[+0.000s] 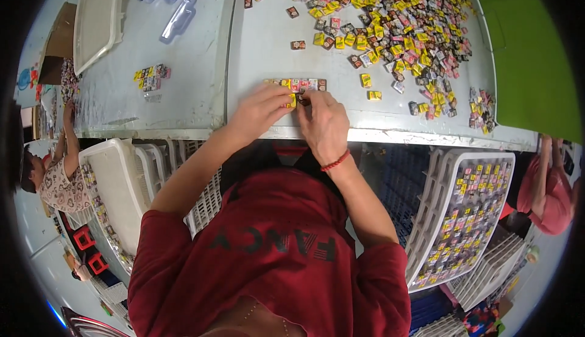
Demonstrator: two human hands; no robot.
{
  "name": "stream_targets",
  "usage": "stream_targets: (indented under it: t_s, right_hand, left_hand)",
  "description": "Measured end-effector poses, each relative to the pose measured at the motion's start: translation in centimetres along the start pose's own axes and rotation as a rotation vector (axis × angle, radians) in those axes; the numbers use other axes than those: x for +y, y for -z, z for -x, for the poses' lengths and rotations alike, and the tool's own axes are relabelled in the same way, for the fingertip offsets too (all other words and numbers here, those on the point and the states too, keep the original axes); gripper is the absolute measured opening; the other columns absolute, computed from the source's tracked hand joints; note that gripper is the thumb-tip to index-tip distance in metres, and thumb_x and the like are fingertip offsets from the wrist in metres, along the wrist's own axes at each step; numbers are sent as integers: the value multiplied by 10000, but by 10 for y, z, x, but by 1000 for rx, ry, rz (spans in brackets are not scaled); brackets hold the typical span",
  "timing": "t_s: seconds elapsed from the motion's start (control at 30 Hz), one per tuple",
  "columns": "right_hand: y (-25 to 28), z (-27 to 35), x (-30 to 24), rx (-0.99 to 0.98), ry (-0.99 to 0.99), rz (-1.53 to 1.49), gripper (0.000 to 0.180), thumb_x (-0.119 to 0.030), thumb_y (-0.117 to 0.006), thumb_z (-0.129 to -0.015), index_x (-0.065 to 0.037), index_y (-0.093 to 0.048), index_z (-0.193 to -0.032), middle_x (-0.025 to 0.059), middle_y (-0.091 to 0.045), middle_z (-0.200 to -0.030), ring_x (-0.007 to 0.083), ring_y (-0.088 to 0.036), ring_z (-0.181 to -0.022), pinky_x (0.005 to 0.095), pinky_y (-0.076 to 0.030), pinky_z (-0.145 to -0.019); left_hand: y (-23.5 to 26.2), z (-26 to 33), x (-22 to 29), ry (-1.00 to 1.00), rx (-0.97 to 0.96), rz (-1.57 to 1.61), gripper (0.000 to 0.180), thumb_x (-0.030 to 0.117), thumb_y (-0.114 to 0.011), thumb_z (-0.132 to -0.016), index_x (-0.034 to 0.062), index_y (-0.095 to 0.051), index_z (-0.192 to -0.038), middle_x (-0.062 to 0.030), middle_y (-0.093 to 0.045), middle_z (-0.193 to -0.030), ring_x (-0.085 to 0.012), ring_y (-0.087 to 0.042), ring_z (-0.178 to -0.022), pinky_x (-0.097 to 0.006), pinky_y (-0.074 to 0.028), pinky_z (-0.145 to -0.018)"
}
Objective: The person is arranging small colorful square blocks into rows and organized patterns on a white table.
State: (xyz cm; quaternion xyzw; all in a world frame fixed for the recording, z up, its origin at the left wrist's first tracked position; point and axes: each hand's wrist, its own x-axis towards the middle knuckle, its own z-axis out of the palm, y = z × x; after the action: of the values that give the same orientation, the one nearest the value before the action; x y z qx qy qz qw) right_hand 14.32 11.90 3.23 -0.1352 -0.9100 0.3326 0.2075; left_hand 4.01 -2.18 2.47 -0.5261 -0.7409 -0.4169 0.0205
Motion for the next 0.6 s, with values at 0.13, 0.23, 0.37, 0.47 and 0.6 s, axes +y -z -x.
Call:
stream_targets:
  t_s: [0.13,0.23,0.37,0.47,0.6]
  right_hand:
    - [-5,3,-9,39,-29,107,142,-52,-702,-745,-38,-648,-876,126,-629,-834,305,-625,-699,362,-501,-620]
    - [-10,6,-9,104,29,136,128,-52,-707,-750,-42,-660,-869,119,-627,-827,301,-620,-686,363,-498,-609]
    - [-16,13,-4,166,8,60,133,-18,-708,-750,-38,-667,-875,110,-622,-812,280,-626,-693,342,-501,-593]
    - [-21,14,1,231,55,43,144,-2,-708,-750,-41,-672,-884,106,-618,-805,263,-627,-694,327,-502,-588]
    - [-20,15,2,251,49,41,143,-2,-710,-753,-37,-674,-888,110,-619,-814,252,-625,-692,320,-508,-592]
  left_hand:
    - [-9,8,-4,23,11,-35,170,27,-698,-748,-24,-643,-899,-103,-616,-961,-263,-593,-902,-346,-521,-774]
    - [-11,7,-3,16,70,-23,159,16,-700,-743,-14,-639,-886,-96,-610,-959,-262,-593,-902,-338,-522,-767]
    - [-15,9,-1,50,88,-28,149,12,-705,-737,-1,-632,-867,-87,-604,-961,-261,-596,-888,-339,-522,-760]
    - [-21,13,-4,52,137,-17,146,18,-711,-729,11,-623,-845,-82,-600,-966,-260,-598,-881,-348,-517,-762]
    - [-23,11,-8,14,175,-49,149,28,-718,-718,18,-619,-830,-79,-601,-964,-260,-599,-878,-358,-506,-772]
